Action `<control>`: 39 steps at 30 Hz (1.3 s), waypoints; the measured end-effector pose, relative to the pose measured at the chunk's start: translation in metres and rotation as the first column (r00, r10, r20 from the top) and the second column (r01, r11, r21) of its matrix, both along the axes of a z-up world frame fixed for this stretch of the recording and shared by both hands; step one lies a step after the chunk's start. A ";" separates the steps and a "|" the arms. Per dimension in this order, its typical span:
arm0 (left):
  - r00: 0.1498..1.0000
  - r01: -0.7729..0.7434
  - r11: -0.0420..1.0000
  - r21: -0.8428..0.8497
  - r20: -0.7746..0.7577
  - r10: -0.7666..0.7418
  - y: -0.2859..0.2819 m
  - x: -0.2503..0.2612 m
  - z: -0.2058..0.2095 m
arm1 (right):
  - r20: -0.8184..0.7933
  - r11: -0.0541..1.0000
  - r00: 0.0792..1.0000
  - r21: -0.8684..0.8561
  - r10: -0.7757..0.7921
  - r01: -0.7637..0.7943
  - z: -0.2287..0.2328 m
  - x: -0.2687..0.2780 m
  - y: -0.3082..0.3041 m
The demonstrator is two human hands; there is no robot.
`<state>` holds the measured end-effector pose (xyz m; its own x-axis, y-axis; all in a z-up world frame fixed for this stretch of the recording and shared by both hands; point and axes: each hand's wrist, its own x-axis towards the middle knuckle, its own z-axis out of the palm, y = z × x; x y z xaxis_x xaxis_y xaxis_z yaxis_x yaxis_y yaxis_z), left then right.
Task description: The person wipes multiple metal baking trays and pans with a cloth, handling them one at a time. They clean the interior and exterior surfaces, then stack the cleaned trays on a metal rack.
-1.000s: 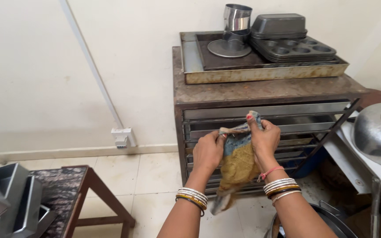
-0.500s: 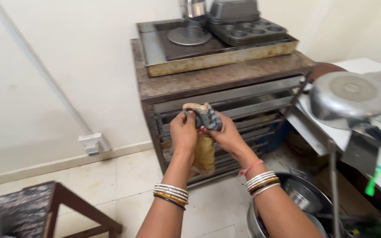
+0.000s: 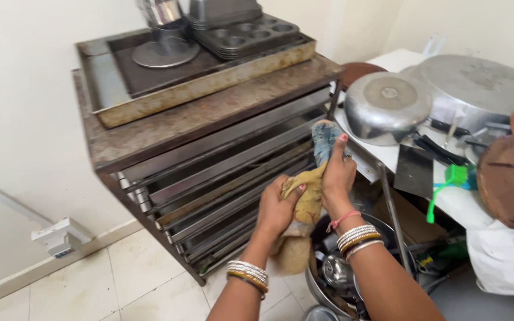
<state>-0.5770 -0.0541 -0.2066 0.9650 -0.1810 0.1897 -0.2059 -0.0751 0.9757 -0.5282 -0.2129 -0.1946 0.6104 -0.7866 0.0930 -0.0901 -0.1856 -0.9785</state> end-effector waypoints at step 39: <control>0.999 0.029 0.999 0.022 0.020 -0.029 -0.140 0.031 0.038 | 0.306 0.331 0.857 0.928 -0.415 -0.171 -0.209 -0.002 -0.341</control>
